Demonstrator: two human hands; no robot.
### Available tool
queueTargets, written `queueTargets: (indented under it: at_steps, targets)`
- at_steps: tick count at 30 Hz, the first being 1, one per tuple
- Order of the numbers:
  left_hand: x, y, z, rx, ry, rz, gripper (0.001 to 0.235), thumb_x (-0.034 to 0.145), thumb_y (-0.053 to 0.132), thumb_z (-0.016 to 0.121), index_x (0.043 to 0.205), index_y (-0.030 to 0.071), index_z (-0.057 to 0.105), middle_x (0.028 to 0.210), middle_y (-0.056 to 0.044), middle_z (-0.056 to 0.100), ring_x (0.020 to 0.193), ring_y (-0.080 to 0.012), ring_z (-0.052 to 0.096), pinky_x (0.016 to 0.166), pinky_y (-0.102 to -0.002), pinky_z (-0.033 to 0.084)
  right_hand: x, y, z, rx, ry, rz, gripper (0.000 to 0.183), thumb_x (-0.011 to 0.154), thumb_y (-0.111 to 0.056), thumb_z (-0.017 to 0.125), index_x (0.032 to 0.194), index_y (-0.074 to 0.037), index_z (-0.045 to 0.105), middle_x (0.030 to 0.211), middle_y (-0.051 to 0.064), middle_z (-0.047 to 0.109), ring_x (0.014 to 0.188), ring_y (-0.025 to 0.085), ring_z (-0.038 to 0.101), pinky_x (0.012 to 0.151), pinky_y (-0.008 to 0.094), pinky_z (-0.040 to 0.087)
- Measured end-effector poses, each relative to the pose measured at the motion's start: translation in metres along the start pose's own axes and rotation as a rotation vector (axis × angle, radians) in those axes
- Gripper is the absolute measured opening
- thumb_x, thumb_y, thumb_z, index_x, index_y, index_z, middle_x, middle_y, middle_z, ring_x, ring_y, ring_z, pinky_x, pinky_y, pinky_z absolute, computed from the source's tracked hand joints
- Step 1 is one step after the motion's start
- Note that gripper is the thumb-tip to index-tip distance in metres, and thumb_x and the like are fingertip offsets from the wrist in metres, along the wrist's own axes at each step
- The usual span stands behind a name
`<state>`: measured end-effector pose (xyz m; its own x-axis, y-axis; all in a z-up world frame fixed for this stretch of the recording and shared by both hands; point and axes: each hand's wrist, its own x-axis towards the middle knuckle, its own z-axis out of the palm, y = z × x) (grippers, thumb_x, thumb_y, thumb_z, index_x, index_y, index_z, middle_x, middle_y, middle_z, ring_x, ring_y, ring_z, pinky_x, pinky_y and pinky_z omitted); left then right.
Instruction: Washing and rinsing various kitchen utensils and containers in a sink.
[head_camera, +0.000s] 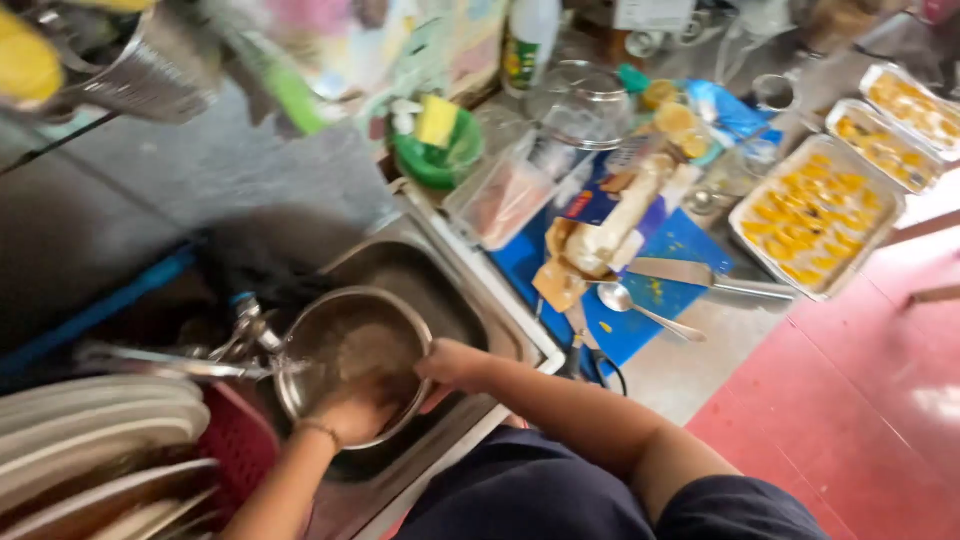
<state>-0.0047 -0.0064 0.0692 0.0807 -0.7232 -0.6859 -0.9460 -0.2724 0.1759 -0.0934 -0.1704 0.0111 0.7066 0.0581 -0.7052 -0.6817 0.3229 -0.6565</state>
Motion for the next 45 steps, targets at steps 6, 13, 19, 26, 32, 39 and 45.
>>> queueTargets:
  at_steps: [6, 13, 19, 26, 32, 39, 45]
  targets:
    - [0.089, -0.074, 0.127, 0.281, 0.888, -0.541, 0.050, 0.070, 0.036, 0.067, 0.115, 0.014, 0.064, 0.104, -0.009, 0.059, 0.089, -0.0329, 0.058, 0.066, -0.045, 0.051, -0.017, 0.001, 0.005, 0.068, -0.101, 0.028, 0.036, 0.090, -0.004, 0.050, 0.109, 0.026, 0.059, 0.102, 0.034, 0.070, 0.087, 0.043, 0.074, 0.072, 0.041, 0.068]
    - [0.074, -0.016, 0.074, -0.233, 0.525, 0.265, 0.036, 0.101, 0.019, 0.044, 0.133, 0.012, 0.058, 0.133, -0.014, 0.058, 0.121, -0.0292, 0.053, 0.111, -0.042, 0.035, -0.036, -0.025, 0.000, -0.035, 0.001, 0.012, 0.047, 0.086, -0.004, 0.040, 0.125, 0.017, 0.054, 0.117, 0.032, 0.066, 0.090, 0.046, 0.072, 0.073, 0.044, 0.067]
    - [0.009, -0.037, 0.071, 0.321, 0.034, -0.304, 0.052, 0.094, 0.042, 0.048, 0.145, 0.031, 0.051, 0.159, -0.006, 0.037, 0.154, -0.0418, 0.022, 0.127, -0.069, -0.002, -0.038, -0.021, -0.013, -0.040, 0.008, -0.006, 0.044, 0.093, -0.003, 0.043, 0.131, 0.014, 0.057, 0.112, 0.027, 0.071, 0.089, 0.040, 0.073, 0.071, 0.039, 0.068]
    - [0.012, -0.045, 0.085, 0.258, 0.910, -0.448, 0.113, 0.063, 0.032, 0.066, 0.160, 0.000, 0.019, 0.175, -0.020, 0.008, 0.159, -0.0360, 0.015, 0.125, -0.051, 0.021, -0.046, -0.024, -0.013, -0.058, -0.042, 0.077, 0.037, 0.097, -0.004, 0.042, 0.118, 0.021, 0.058, 0.103, 0.029, 0.073, 0.086, 0.035, 0.075, 0.079, 0.035, 0.065]
    - [0.046, -0.044, 0.062, 0.141, 0.920, -0.555, 0.116, 0.063, 0.038, 0.072, 0.158, -0.007, 0.023, 0.168, -0.027, 0.022, 0.154, -0.0441, 0.022, 0.123, -0.056, 0.023, -0.014, 0.016, 0.004, 0.011, -0.153, 0.120, 0.037, 0.087, -0.001, 0.043, 0.109, 0.024, 0.060, 0.100, 0.031, 0.072, 0.088, 0.038, 0.074, 0.080, 0.041, 0.066]
    - [0.057, 0.006, 0.052, -0.547, 1.068, 0.023, 0.070, 0.096, -0.001, 0.040, 0.163, 0.010, 0.019, 0.174, -0.014, 0.005, 0.160, -0.0458, -0.003, 0.121, -0.053, 0.032, -0.024, -0.002, 0.012, 0.035, -0.275, 0.060, 0.042, 0.080, 0.006, 0.038, 0.113, 0.026, 0.056, 0.104, 0.036, 0.068, 0.099, 0.044, 0.070, 0.091, 0.045, 0.063]
    - [0.049, 0.016, 0.100, -1.064, 0.835, -0.016, 0.065, 0.103, 0.025, 0.042, 0.163, 0.019, 0.019, 0.165, -0.015, 0.035, 0.153, -0.0287, 0.034, 0.123, -0.039, 0.027, -0.019, -0.013, 0.006, 0.005, -0.184, 0.029, 0.025, 0.097, 0.006, 0.048, 0.116, 0.017, 0.060, 0.110, 0.032, 0.068, 0.100, 0.043, 0.071, 0.085, 0.043, 0.065]
